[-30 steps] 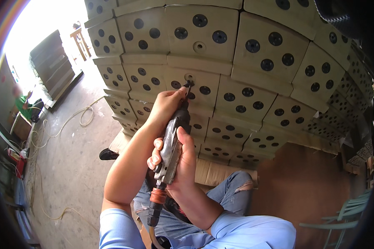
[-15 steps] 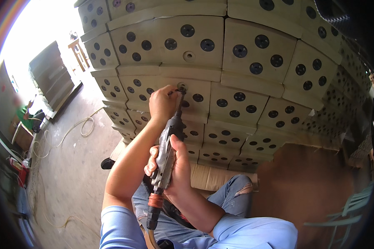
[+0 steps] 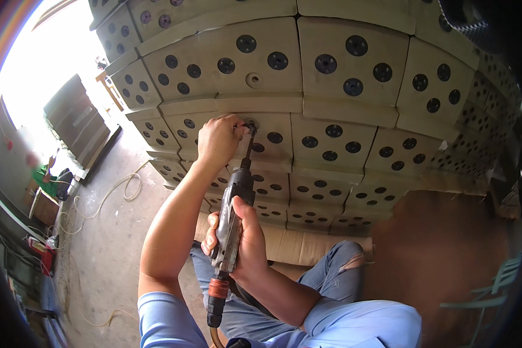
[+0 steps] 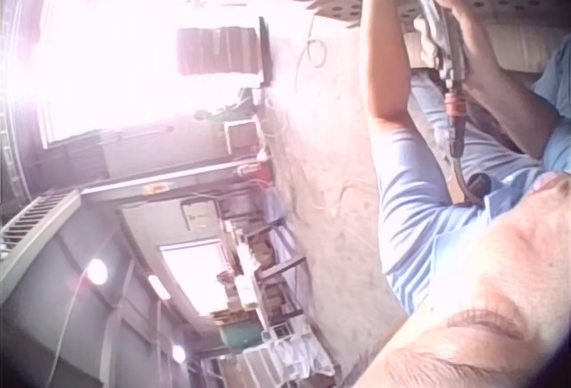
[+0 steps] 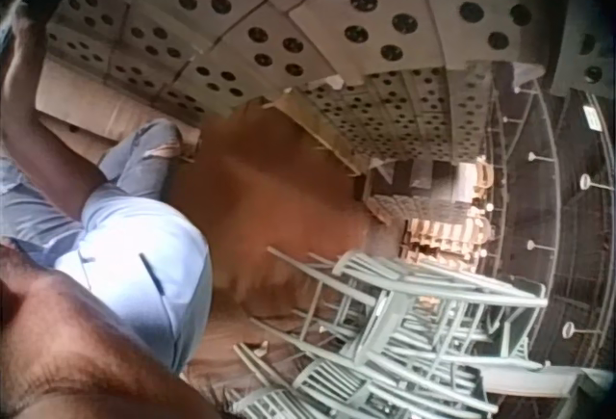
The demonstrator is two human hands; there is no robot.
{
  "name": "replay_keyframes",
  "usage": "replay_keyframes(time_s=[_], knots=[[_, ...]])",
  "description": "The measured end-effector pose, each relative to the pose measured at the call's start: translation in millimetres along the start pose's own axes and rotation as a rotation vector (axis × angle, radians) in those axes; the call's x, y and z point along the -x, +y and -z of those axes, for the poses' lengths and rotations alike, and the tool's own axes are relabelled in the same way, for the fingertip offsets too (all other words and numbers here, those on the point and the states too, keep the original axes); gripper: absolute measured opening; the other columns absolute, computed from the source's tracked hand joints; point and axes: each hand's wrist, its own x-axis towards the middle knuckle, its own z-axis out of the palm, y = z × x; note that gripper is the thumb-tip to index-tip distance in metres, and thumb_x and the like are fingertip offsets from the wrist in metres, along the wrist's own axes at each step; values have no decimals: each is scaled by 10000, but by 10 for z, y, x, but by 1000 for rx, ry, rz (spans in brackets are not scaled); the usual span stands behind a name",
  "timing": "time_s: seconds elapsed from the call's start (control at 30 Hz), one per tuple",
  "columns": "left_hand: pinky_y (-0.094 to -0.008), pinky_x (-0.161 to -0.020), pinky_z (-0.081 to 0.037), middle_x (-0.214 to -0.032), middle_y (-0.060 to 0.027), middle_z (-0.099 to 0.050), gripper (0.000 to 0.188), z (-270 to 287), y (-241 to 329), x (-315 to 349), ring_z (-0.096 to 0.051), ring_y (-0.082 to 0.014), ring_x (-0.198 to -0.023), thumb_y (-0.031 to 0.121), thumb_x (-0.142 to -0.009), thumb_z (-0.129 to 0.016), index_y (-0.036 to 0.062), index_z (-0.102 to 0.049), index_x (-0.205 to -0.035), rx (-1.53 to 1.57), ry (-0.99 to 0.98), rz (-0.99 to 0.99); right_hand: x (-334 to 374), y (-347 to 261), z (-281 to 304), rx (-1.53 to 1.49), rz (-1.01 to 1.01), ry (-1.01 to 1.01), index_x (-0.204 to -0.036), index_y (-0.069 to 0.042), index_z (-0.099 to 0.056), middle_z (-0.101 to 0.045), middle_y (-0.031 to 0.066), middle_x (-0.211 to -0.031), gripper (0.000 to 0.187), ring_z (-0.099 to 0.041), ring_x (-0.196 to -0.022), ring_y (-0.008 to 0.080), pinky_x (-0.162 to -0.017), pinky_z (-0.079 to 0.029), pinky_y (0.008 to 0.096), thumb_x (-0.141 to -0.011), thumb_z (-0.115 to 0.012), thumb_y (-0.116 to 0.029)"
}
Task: The person sits on the floor and uses a corded drill to make holes in the pre-marked spots on stacked cardboard trays. The person repeatedly positions the drill, activates it, and drills into the trays.
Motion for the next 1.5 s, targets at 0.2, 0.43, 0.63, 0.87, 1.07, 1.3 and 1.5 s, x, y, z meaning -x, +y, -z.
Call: replay_keyframes(time_s=[0.2,0.43,0.63,0.87,1.07,1.3,1.5], knots=[[-426,-781,-547,-929,-137,-745,219,-8,-27,1,-714,-341,-873,232,-857,-731,54,-752,-983,-6,14,-13,10,-18,-2,-9,-24,-22,-881,-44,-565,-583,111,-631,538,-580,-564,224,-615,-478,345,-968,-547,-574],[-421,-770,-546,-930,-133,-742,223,1,6,-9,-714,-333,-856,238,-856,-731,55,-753,-980,-4,-1,22,1,-48,-61,-10,31,12,-906,-54,-529,-583,85,-741,454,-599,-573,206,-592,-478,365,-993,-557,-499],[-416,-734,-554,-904,-110,-737,176,-74,0,22,-714,-329,-816,198,-858,-732,57,-736,-963,-33,135,-135,-55,-68,1,33,66,-28,-1000,-96,-491,-600,83,-819,404,-618,-586,209,-584,-492,384,-994,-567,-493],[-430,-669,-533,-846,-94,-693,160,-131,-51,21,-689,-324,-756,220,-868,-734,71,-677,-882,-42,234,-174,-37,-82,-20,-39,31,-55,-982,-79,-513,-600,81,-801,419,-618,-586,212,-593,-493,382,-991,-575,-493],[-426,-651,-524,-794,-87,-684,208,-157,29,-22,-678,-324,-722,248,-858,-761,61,-671,-843,-20,283,-91,-85,-90,57,-2,2,-10,-921,-45,-550,-593,83,-696,454,-610,-576,219,-599,-486,371,-982,-588,-493],[-423,-642,-525,-791,-88,-682,212,-148,56,-11,-676,-327,-719,258,-864,-756,62,-677,-838,-22,304,-107,-99,-97,-9,31,45,38,-910,-39,-555,-588,91,-668,468,-607,-565,225,-593,-493,366,-975,-594,-500],[-422,-630,-523,-777,-84,-675,213,-185,41,1,-674,-328,-706,258,-867,-753,63,-677,-831,3,327,-114,-130,-83,58,-3,46,-11,-936,-45,-544,-593,83,-723,433,-611,-566,222,-585,-500,374,-983,-590,-473]])
